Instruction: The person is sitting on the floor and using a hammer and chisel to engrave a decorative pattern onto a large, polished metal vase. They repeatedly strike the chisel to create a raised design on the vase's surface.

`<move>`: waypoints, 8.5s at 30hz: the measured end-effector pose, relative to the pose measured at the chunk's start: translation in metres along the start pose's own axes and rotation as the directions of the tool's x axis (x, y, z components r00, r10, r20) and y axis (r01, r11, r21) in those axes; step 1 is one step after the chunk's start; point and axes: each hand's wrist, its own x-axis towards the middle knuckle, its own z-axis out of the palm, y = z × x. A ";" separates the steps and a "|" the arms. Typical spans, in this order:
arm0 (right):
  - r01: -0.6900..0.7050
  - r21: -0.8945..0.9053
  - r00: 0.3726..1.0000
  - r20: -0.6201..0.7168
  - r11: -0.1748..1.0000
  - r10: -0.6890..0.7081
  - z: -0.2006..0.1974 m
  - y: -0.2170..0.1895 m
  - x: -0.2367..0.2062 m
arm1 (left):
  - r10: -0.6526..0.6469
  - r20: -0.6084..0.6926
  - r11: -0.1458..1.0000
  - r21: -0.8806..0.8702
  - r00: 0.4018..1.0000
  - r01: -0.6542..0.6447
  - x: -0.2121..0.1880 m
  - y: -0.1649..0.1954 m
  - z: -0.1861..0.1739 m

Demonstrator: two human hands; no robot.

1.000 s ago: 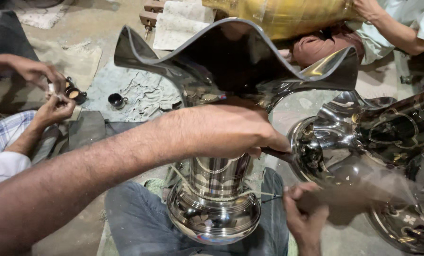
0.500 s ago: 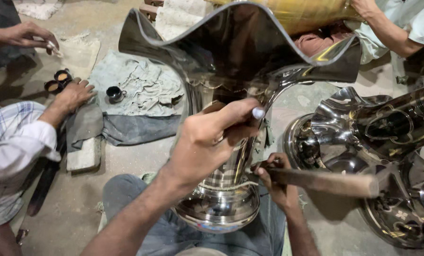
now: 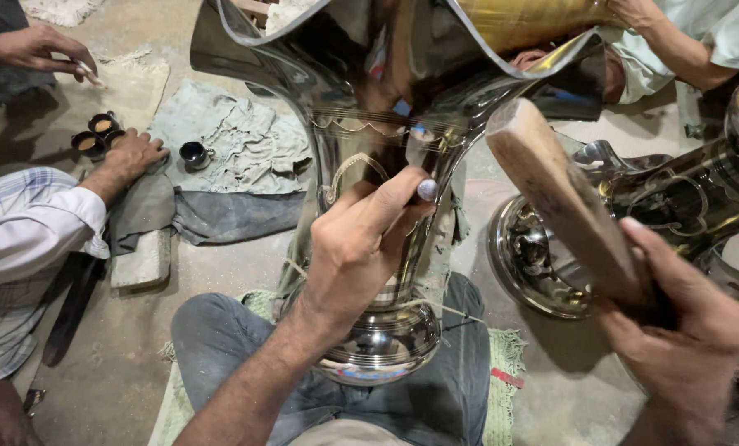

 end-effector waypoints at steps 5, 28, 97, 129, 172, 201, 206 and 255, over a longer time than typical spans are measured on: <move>-0.015 -0.121 0.999 0.039 0.992 0.019 -0.021 -0.024 0.022 | -0.035 -0.018 0.999 -0.028 0.999 0.034 -0.002 0.006 0.003; 0.157 -0.302 0.985 0.119 0.940 -0.126 -0.009 -0.073 0.057 | -0.002 0.021 0.999 0.041 1.000 0.001 -0.005 0.004 0.010; -0.236 0.325 0.952 -0.115 0.916 0.285 0.018 0.067 -0.056 | -0.140 0.461 0.929 -0.245 0.877 0.277 0.027 0.010 -0.003; -0.451 0.839 0.371 0.487 -0.305 0.791 0.105 0.081 -0.214 | -0.753 0.359 0.373 -0.459 0.552 0.807 -0.192 -0.133 -0.081; -0.551 0.674 0.771 0.187 0.492 0.609 0.084 0.012 -0.214 | 0.189 0.585 0.862 -0.484 0.788 0.152 0.007 -0.056 -0.042; -0.462 0.862 0.705 0.214 0.209 0.677 0.133 0.012 -0.255 | 0.581 0.650 0.796 -0.329 0.490 -0.508 0.102 0.001 0.056; -0.502 0.832 0.691 0.224 0.235 0.687 0.133 0.009 -0.254 | 0.383 0.731 0.924 -0.297 0.565 -0.242 0.100 0.003 0.046; -0.339 0.240 0.892 -0.225 0.910 0.392 0.187 -0.009 -0.232 | 0.204 0.911 0.827 -0.357 -0.360 -0.435 0.052 0.046 0.081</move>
